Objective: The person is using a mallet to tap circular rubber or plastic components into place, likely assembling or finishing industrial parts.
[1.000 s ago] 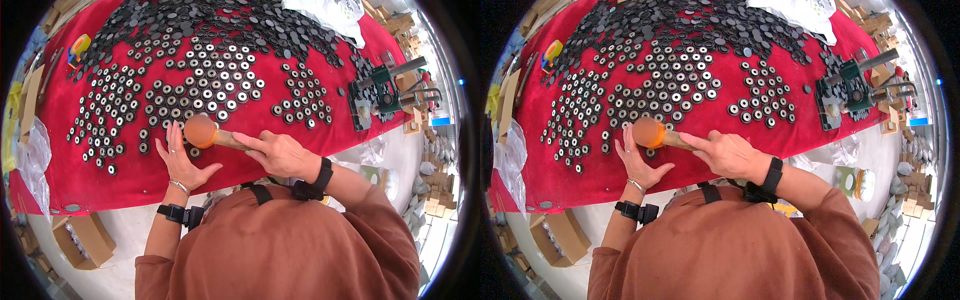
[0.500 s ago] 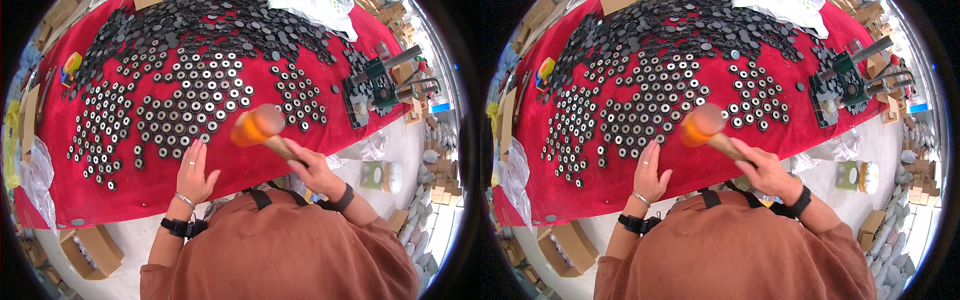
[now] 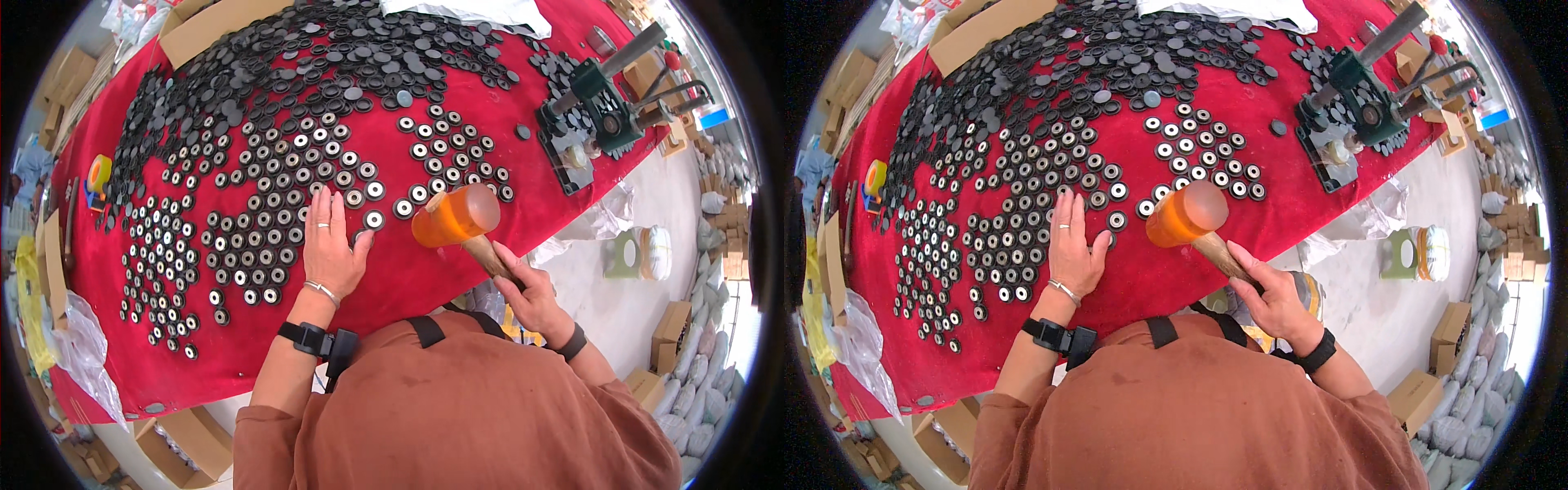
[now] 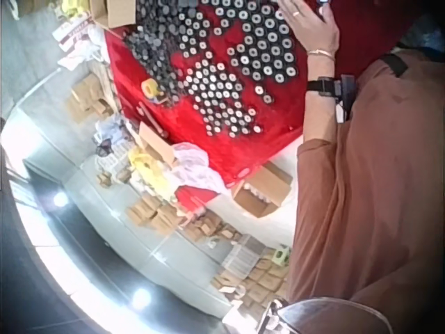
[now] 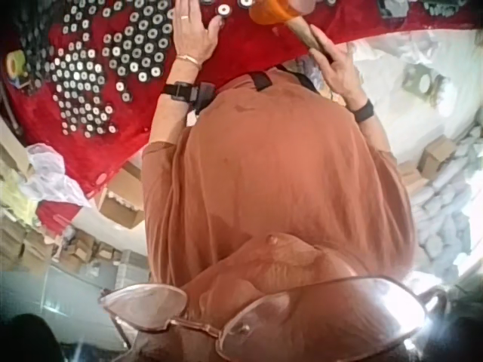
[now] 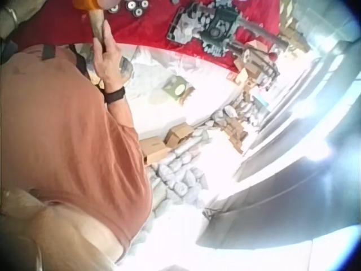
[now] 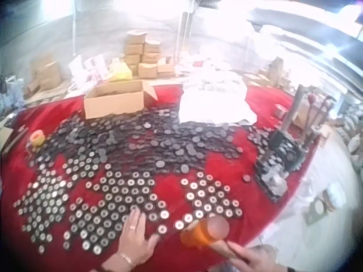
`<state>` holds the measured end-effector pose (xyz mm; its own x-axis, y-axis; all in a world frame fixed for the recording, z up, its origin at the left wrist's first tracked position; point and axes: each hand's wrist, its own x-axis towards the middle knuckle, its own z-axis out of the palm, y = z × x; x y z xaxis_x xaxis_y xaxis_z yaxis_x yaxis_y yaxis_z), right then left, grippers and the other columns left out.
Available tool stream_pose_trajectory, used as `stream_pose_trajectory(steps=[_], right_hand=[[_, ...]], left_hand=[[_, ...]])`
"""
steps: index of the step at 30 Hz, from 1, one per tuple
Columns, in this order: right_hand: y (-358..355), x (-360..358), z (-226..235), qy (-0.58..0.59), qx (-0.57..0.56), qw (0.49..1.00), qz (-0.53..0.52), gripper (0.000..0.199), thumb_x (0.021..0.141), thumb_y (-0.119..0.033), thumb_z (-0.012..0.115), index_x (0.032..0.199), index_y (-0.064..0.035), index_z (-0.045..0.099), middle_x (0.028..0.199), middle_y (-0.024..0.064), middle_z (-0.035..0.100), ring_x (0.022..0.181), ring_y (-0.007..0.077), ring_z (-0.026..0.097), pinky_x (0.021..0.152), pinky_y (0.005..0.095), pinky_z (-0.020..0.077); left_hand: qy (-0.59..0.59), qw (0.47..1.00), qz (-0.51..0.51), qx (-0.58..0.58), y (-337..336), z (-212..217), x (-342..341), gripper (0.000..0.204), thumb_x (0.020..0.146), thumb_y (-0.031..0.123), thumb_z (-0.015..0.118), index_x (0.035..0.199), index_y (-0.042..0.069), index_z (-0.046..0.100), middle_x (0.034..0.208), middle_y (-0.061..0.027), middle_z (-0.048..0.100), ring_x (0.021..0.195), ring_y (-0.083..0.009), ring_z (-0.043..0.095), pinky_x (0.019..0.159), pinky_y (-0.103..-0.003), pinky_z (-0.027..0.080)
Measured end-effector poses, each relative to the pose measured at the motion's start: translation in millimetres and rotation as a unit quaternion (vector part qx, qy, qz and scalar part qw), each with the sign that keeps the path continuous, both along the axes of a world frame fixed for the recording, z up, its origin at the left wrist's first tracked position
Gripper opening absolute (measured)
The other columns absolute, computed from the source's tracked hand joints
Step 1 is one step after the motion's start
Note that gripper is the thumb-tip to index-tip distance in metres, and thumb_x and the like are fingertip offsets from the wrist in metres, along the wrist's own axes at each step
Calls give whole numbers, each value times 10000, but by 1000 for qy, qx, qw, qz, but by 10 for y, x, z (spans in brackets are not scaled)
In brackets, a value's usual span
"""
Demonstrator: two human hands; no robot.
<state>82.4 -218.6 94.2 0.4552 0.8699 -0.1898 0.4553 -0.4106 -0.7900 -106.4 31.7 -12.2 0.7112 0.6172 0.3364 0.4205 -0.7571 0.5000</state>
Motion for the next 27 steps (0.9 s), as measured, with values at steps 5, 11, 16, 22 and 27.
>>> stream_pose_trajectory(steps=[5,11,16,22,27], right_hand=[[8,65,16,-10,8,1000,8,507,906,-63,612,1396,-53,478,1067,222,670,986,304,682,864,346,511],[29,118,2,7,12,1000,-27,520,909,-67,610,1408,-57,464,1078,216,671,966,277,688,847,335,508],[327,136,-1,20,25,998,-60,517,920,-70,587,1418,-57,448,1107,205,668,976,264,685,850,326,503],[1068,277,-123,-89,158,983,-10,539,917,-83,585,1431,-70,426,1031,216,661,882,322,677,807,360,517],[1391,135,-174,-232,99,967,28,573,922,-162,589,1457,-217,390,807,199,594,659,373,601,618,456,510]], left_hand=[[73,995,-65,-5,-45,-61,242,725,848,305,658,1412,-42,364,1476,-266,323,1398,-423,269,1151,-507,228],[91,990,-106,4,-92,-70,646,708,853,326,642,1411,-22,380,1481,-276,305,1411,-430,226,1159,-514,190],[90,991,-98,11,-125,-31,961,687,859,333,628,1393,-31,393,1484,-263,306,1413,-430,222,1152,-548,170],[2,991,-129,-39,-42,62,693,654,845,326,650,1341,-48,446,1442,-255,378,1384,-431,290,1139,-549,209],[-2,999,20,45,126,-10,395,572,854,185,650,1316,-84,447,1401,-255,432,1337,-415,377,1110,-509,301]])
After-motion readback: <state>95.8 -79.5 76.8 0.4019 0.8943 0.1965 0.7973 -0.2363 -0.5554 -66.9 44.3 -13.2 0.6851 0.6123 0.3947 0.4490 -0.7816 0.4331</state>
